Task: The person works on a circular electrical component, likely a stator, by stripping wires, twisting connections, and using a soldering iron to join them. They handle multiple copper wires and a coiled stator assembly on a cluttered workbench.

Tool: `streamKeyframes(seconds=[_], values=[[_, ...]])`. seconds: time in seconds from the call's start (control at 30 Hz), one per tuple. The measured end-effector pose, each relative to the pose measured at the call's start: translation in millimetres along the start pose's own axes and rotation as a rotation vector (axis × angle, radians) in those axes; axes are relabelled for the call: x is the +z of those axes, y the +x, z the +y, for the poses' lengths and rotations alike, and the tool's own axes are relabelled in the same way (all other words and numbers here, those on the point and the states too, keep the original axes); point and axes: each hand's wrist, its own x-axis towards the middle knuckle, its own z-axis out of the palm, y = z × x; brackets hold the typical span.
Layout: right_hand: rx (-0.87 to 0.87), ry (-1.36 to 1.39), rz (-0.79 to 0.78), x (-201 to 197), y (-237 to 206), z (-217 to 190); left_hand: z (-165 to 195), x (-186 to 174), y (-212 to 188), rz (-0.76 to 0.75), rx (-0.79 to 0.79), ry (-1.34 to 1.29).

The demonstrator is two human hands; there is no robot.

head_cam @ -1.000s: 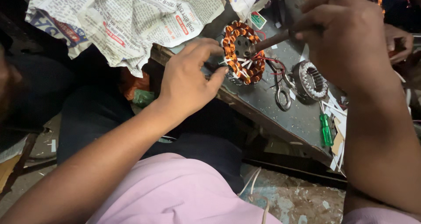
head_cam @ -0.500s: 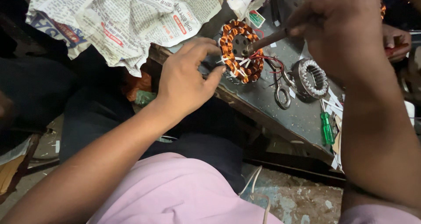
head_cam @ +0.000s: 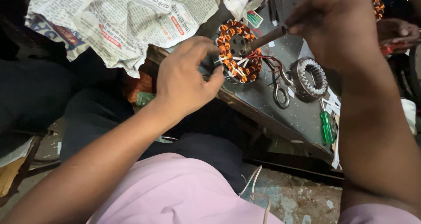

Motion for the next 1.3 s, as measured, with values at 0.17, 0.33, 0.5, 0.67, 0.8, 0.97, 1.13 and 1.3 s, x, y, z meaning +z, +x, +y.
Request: streamKeyframes(seconds=[0.17,0.33,0.5,0.67,0.8,0.97,1.13,1.3], values=[[-0.097,-0.180,-0.054,-7.1,0.9,-10.7,9.8,9.3,13.3,0.040,0.071,0.140],[-0.107,-0.218,-0.060,-8.1,1.5,-15.3,20.6,24.4,31.3,-0.048,0.053,0.274],[-0.033,-0.207,-0.057,-6.9,-1.4,-13.6,28.5,38.6,43.9,-0.159,-0.089,0.410],[0.041,-0.134,-0.075,-2.6,-11.4,-17.5,31.3,46.5,44.0,-0.223,-0.142,0.446],[-0.070,-0.185,-0.023,2.1,-19.6,-29.1,29.4,47.2,35.7,-0.121,-0.055,0.425],[-0.129,-0.191,-0.003,7.2,-25.0,-45.4,22.6,42.1,21.5,-0.112,-0.005,0.387],[-0.227,-0.174,0.002,6.1,-23.6,-59.1,13.3,33.8,10.1,-0.046,0.035,0.253],[-0.280,-0.232,0.052,3.5,-20.4,-73.8,6.1,27.9,4.5,-0.006,0.050,0.138]])
